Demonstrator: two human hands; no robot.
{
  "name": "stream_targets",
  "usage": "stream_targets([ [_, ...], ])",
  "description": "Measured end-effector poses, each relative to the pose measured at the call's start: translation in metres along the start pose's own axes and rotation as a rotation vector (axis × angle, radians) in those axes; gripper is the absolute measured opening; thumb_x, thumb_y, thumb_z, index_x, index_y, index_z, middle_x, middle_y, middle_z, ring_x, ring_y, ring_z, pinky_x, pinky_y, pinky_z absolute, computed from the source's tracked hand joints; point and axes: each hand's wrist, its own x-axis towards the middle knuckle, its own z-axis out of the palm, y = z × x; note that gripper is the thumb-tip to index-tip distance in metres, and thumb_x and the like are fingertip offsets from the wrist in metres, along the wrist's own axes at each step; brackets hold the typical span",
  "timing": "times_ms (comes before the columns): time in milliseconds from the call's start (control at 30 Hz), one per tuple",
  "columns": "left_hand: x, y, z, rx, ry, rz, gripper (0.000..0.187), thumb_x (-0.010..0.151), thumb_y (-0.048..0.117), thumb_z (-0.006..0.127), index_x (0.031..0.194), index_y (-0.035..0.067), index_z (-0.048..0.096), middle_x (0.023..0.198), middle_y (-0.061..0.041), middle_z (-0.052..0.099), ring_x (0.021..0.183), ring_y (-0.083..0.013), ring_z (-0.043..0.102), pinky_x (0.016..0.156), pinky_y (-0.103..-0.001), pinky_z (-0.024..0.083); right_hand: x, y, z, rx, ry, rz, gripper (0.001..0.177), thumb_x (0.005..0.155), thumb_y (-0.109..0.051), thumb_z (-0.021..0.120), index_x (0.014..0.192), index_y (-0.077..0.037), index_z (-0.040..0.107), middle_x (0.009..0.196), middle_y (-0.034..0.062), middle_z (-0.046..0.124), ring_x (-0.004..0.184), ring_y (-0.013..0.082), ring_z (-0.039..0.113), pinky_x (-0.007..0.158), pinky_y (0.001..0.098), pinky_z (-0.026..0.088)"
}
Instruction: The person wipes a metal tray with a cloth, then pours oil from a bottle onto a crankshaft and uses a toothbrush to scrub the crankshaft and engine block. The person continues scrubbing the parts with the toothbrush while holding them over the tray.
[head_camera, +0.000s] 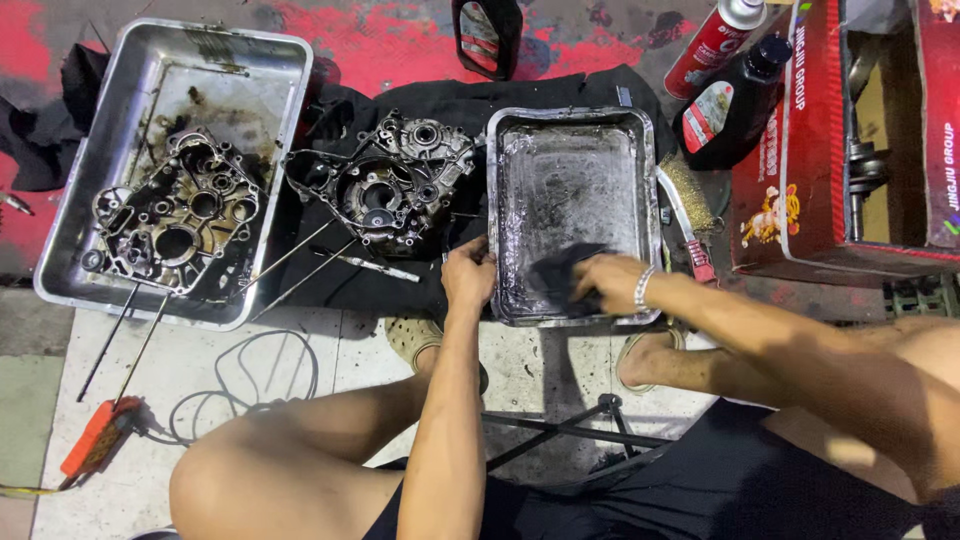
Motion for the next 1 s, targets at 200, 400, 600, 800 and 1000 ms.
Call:
stream_targets([
  [200,0.015,-0.019,0.001,0.102,0.013,0.055,0.034,0.081,0.025,0.076,0.113,0.017,0.079,0.102,-0.010,0.079,0.099,-0.0264,0.074,0.090,-0.036,0.055,0.069,-0.047,0.048,0.164,0.342,-0.102,0.047,0.063,-0.001,0.070,0.107,-0.014,0.077,0.127,0.0070,0.068,0.124,0.0275,0.061,0.106,0.0388,0.052],
  [400,0.026,-0.039,0.011,-0.404,-0.221,-0.032,0.030,0.085,0.013,0.075,0.113,0.004,0.078,0.084,-0.010,0.078,0.062,-0.0177,0.069,0.055,-0.034,0.058,0.081,-0.037,0.023,0.486,0.523,0.544,0.042,0.072,-0.011,0.078,0.114,-0.017,0.076,0.113,0.0124,0.070,0.105,0.0285,0.066,0.087,0.0401,0.055],
  [600,0.022,-0.033,0.011,-0.305,-0.161,-0.022,0.028,0.088,0.012,0.075,0.114,0.004,0.077,0.082,-0.008,0.077,0.057,-0.0126,0.066,0.049,-0.031,0.056,0.064,0.037,-0.001,0.510,1.174,0.540,0.035,0.081,-0.026,0.086,0.101,-0.001,0.073,0.099,0.0196,0.073,0.092,0.0353,0.072,0.085,0.0429,0.056],
  [800,0.025,-0.035,0.010,-0.355,-0.212,-0.004,0.030,0.088,0.011,0.073,0.118,0.004,0.075,0.081,-0.007,0.077,0.058,-0.0099,0.067,0.050,-0.029,0.057,0.078,0.063,-0.004,0.364,1.058,0.585,0.042,0.089,-0.027,0.080,0.124,-0.005,0.070,0.116,0.0238,0.067,0.110,0.0429,0.064,0.097,0.0485,0.050],
  [1000,0.031,-0.048,0.018,-0.258,-0.173,0.151,0.028,0.086,0.008,0.076,0.114,0.002,0.078,0.080,-0.007,0.078,0.063,-0.0085,0.063,0.057,-0.027,0.051,0.148,0.021,0.010,0.488,0.863,0.285,0.063,0.089,-0.017,0.071,0.149,-0.015,0.054,0.150,0.0242,0.042,0.134,0.0451,0.047,0.111,0.0453,0.041],
])
